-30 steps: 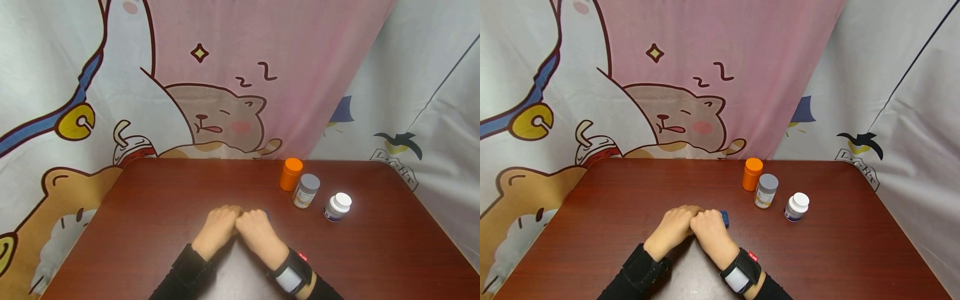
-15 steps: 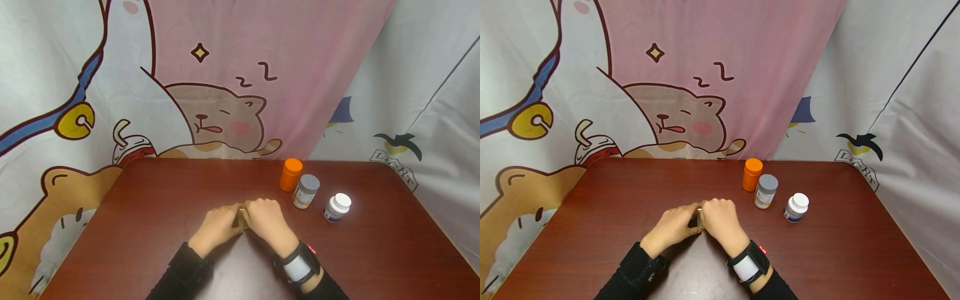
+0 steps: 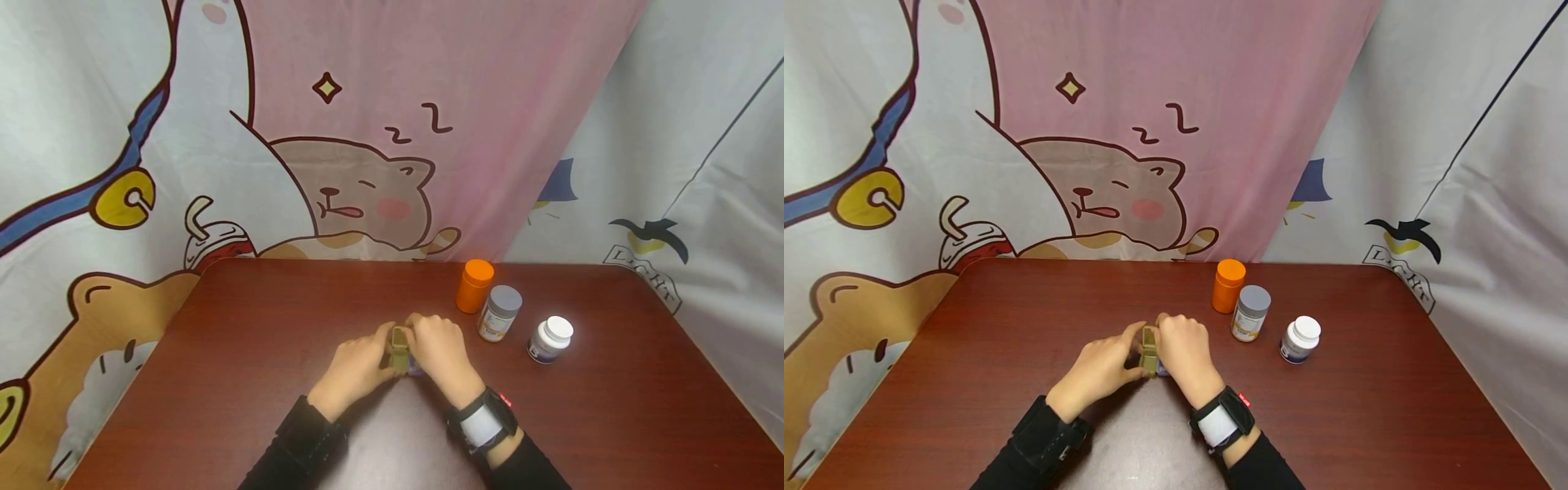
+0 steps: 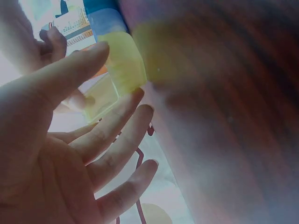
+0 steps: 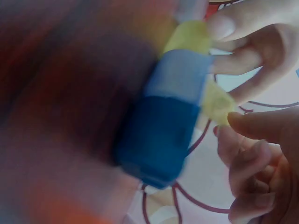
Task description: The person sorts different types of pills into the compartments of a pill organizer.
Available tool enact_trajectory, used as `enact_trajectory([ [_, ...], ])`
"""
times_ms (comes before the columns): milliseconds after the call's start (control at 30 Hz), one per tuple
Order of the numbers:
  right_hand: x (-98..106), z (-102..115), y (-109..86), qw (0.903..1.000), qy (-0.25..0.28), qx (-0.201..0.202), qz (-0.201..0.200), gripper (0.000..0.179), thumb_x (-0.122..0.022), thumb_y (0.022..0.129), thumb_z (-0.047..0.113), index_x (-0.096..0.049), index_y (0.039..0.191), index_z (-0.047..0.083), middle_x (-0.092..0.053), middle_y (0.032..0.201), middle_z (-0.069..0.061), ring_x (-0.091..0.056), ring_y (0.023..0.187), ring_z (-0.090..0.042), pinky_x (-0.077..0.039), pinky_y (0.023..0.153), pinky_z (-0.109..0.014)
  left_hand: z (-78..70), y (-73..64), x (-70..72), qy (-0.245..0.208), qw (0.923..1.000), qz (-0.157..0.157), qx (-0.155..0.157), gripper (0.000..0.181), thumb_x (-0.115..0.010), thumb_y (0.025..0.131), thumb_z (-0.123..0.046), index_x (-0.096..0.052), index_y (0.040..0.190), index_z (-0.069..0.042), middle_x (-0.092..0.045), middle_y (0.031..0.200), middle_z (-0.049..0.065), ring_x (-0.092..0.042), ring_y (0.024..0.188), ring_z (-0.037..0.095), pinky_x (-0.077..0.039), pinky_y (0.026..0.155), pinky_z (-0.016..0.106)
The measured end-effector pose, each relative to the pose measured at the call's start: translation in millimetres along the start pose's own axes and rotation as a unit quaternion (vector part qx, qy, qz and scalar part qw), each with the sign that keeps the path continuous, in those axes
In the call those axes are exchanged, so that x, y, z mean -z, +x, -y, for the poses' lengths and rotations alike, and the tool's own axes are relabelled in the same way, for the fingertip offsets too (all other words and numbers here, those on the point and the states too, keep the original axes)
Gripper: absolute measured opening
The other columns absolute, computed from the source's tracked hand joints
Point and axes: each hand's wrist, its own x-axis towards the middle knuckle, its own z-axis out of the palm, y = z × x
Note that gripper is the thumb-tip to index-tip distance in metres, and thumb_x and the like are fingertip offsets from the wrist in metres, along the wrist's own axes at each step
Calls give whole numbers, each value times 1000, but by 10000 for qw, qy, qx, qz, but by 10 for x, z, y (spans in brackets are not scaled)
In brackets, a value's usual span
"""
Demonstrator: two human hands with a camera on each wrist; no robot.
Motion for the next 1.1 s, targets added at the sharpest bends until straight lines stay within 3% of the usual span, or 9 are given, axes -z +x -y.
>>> enact_trajectory([
  [167,-32,-52,4,9999,137,-32,-43,11,-73,84,21,-75,86,10,-74,70,-9,-64,56,-33,-52,44,-47,9,-10,-14,13,10000,-30,6,82,-83,73,-36,-47,139,-4,-75,95,3,-67,81,23,-57,69,48],
  [500,105,-146,41,9989,236,-112,-378,14,-74,85,24,-74,90,10,-75,74,-11,-65,59,-35,-54,47,-50,8,-5,-3,47,9999,-73,-50,85,-85,71,-40,-47,138,-4,-75,93,-5,-66,79,16,-57,69,46],
  [1100,197,-250,82,9985,116,-208,-486,18,-70,89,27,-76,92,11,-74,73,-11,-64,57,-35,-53,44,-48,13,-4,25,41,10000,-42,-11,82,-84,72,-34,-48,138,-2,-73,90,-3,-63,74,13,-56,67,42],
])
